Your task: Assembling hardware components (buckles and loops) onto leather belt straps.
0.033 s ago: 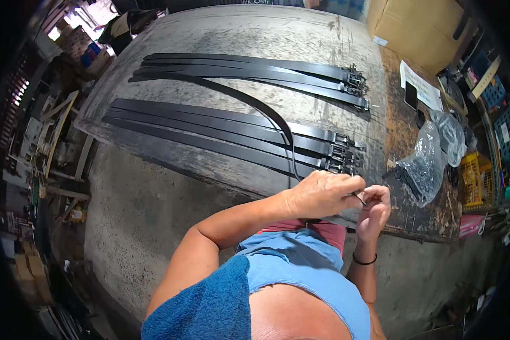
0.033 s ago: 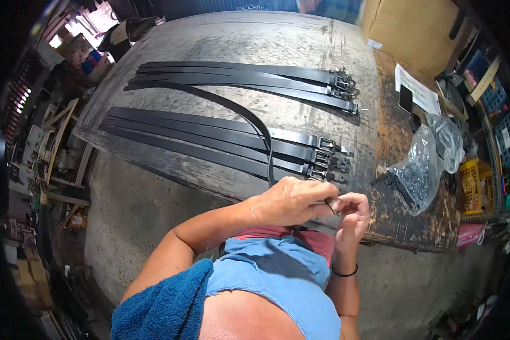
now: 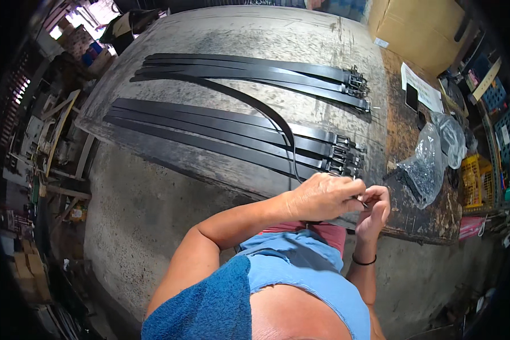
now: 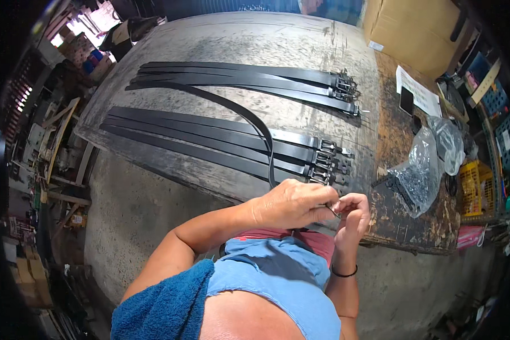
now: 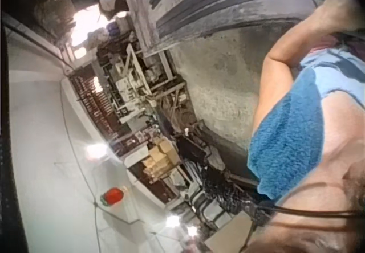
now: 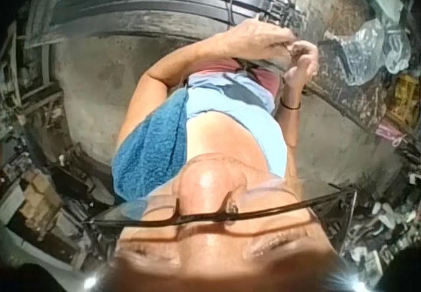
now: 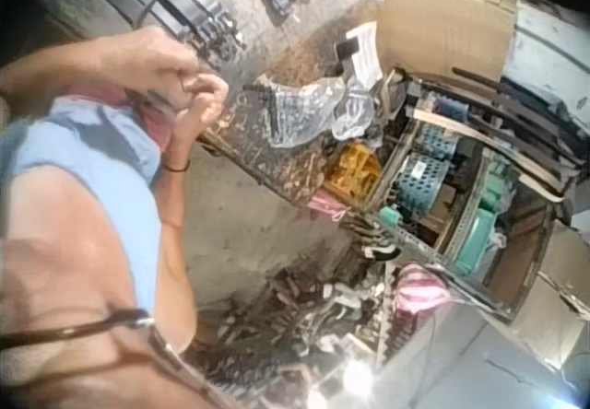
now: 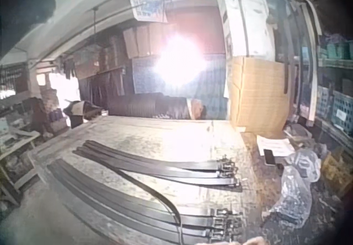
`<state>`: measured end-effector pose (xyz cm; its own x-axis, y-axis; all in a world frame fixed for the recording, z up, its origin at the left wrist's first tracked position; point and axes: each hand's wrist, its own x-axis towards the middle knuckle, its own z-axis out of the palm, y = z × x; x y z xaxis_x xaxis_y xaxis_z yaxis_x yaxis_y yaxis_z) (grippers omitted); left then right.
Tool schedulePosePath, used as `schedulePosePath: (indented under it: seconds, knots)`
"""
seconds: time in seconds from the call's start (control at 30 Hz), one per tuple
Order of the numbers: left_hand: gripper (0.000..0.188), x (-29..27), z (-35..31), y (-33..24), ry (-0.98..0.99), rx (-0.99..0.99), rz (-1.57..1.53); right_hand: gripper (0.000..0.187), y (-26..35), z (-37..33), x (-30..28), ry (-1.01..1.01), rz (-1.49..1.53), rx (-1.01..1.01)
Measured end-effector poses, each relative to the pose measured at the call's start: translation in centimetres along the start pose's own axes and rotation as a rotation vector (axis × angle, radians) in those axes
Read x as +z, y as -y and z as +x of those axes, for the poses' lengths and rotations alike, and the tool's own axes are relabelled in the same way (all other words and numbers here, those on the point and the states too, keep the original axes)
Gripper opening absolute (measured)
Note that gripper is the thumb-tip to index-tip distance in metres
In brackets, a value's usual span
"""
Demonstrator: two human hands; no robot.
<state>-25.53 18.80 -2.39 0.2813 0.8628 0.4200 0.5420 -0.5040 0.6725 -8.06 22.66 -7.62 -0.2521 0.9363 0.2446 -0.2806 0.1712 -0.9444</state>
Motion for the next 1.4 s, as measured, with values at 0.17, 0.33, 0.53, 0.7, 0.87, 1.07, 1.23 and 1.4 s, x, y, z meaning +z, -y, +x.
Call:
schedulePosePath:
  seconds: [0.17, 0.33, 0.53, 0.7, 0.87, 1.07, 1.23, 1.4]
  knots:
    - [0.019, 0.3, -0.8, -1.3, 0.082, 0.056, -0.004, 0.060, -0.6, -0.2, 1.0, 0.059, 0.149, 0.088]
    - [0.032, 0.0, -0.5, -2.0, -0.033, -0.035, -0.070, 0.039, 2.2, -0.2, 1.0, 0.078, -0.147, -0.134]
    - [0.031, 1.3, -0.4, -1.1, -0.099, 0.067, 0.079, 0.039, 3.5, -0.6, 0.7, 0.077, -0.407, -0.382]
    - [0.025, 1.3, -0.1, -0.7, -0.200, 0.200, 0.040, 0.042, 3.0, -0.9, 0.6, 0.050, -0.426, -0.416]
    - [0.022, 1.6, 0.4, -0.6, -0.256, 0.243, 0.002, 0.043, 2.7, -0.9, 0.5, 0.029, -0.436, -0.425]
    - [0.032, 2.3, 1.1, 1.3, -0.273, 0.311, 0.039, 0.045, 3.4, -0.5, 0.0, -0.031, -0.474, -0.460]
    - [0.057, 1.0, 0.0, 6.3, -0.148, 0.264, 0.255, 0.047, 6.4, 1.0, -4.8, -0.541, -0.161, -0.266]
    - [0.058, 0.9, -3.9, 11.0, -0.151, 0.166, 0.241, 0.038, 8.8, 2.3, -17.3, -0.939, -0.210, -0.102]
